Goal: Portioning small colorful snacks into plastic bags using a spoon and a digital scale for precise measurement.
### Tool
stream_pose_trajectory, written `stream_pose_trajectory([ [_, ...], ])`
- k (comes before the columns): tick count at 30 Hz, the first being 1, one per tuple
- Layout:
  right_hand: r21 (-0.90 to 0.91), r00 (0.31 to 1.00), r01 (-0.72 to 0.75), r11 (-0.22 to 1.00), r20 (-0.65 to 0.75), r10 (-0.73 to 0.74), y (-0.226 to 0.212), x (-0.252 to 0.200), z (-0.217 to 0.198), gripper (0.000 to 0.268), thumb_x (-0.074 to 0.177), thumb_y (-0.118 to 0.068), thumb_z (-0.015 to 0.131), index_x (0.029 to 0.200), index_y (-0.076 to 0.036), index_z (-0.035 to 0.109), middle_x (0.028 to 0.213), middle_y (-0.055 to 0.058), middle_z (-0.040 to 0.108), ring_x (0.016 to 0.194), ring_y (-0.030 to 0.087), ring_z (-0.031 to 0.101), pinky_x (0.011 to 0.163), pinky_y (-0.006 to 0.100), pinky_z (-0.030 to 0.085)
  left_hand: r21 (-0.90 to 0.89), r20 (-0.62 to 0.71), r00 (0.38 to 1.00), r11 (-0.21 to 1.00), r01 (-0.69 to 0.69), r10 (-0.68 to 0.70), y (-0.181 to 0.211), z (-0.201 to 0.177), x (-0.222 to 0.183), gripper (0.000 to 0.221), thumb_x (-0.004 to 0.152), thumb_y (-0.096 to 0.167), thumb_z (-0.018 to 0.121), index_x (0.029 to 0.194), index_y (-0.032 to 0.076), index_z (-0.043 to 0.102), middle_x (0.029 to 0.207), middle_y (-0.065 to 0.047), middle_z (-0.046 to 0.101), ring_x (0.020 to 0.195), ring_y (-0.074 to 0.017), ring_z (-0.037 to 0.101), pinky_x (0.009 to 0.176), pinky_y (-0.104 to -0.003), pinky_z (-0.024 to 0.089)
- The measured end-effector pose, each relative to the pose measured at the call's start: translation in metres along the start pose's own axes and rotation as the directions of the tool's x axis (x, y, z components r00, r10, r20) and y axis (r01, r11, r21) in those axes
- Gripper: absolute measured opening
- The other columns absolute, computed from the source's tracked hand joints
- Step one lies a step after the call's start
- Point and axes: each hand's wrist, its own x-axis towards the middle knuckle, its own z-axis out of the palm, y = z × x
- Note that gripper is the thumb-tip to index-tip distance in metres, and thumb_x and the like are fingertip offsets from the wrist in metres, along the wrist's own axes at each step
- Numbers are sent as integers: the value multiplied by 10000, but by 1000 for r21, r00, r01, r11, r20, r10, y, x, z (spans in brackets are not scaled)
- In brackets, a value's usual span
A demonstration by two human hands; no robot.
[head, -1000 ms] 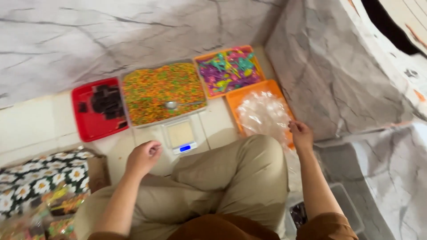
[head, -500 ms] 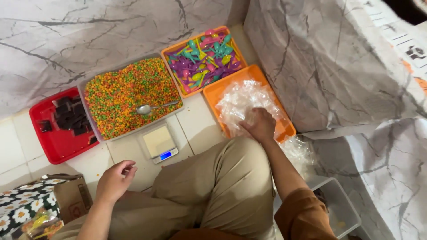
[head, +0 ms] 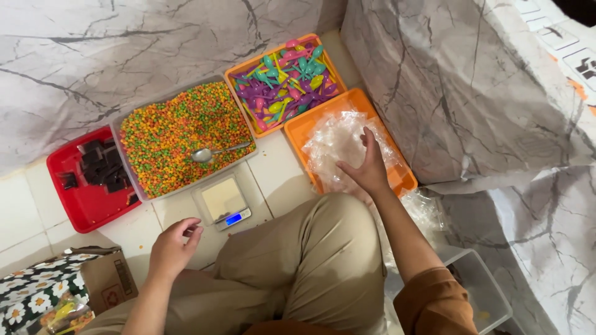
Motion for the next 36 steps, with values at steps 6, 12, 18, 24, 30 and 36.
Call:
stream_pose_trajectory([
  [6,247,962,274,930,-85,-261,-54,1,-1,1218,699,-101,942,1619,-8,149,1498,307,381,1448,461,380,1176,518,400,-159,-186,926,920,-357,328,58,16,3,216,890,219,732,1100,176,761,914,-64,782,865,-275,757,801,-402,607],
  [12,390,899,428,816,-87,-430,-107,-13,12,986,658,-35,916,1485,54,385,1441,240,432,1396,437,454,1131,523,448,-164,-414,684,690,-705,601,158,5,4,358,815,262,834,1146,168,736,907,-29,772,852,-221,752,799,-349,602],
  [18,651,801,365,665,145,-581,-154,-59,55,1152,548,-213,1042,1465,65,403,1482,250,426,1437,427,420,1190,529,356,-192,-396,557,527,-828,730,184,-21,-8,1135,572,490,952,1470,-15,476,1415,-243,566,1265,-415,595,1091,-514,450],
  [24,553,693,461,693,264,-671,-195,-76,51,1112,648,-91,878,1586,21,291,1592,265,362,1500,426,305,1220,551,262,-203,-456,610,591,-780,648,152,-26,-31,1021,629,396,950,1439,-17,483,1410,-216,571,1281,-398,576,1114,-500,428],
  [30,492,826,419,763,143,-545,-237,-97,36,289,949,-3,633,1216,-70,721,1454,161,532,1348,339,558,1138,504,428,126,-534,641,802,-584,551,127,-32,-45,1056,623,459,938,1479,61,465,1428,-127,567,1337,-334,541,1173,-596,290],
  [36,345,819,349,871,340,-463,-266,-109,42,221,904,-56,723,1067,-178,808,1333,181,668,1181,387,681,1020,527,520,292,-395,652,762,-579,647,125,-32,-69,1128,569,314,971,1541,132,429,1314,-144,601,1299,-371,538,1160,-695,218],
])
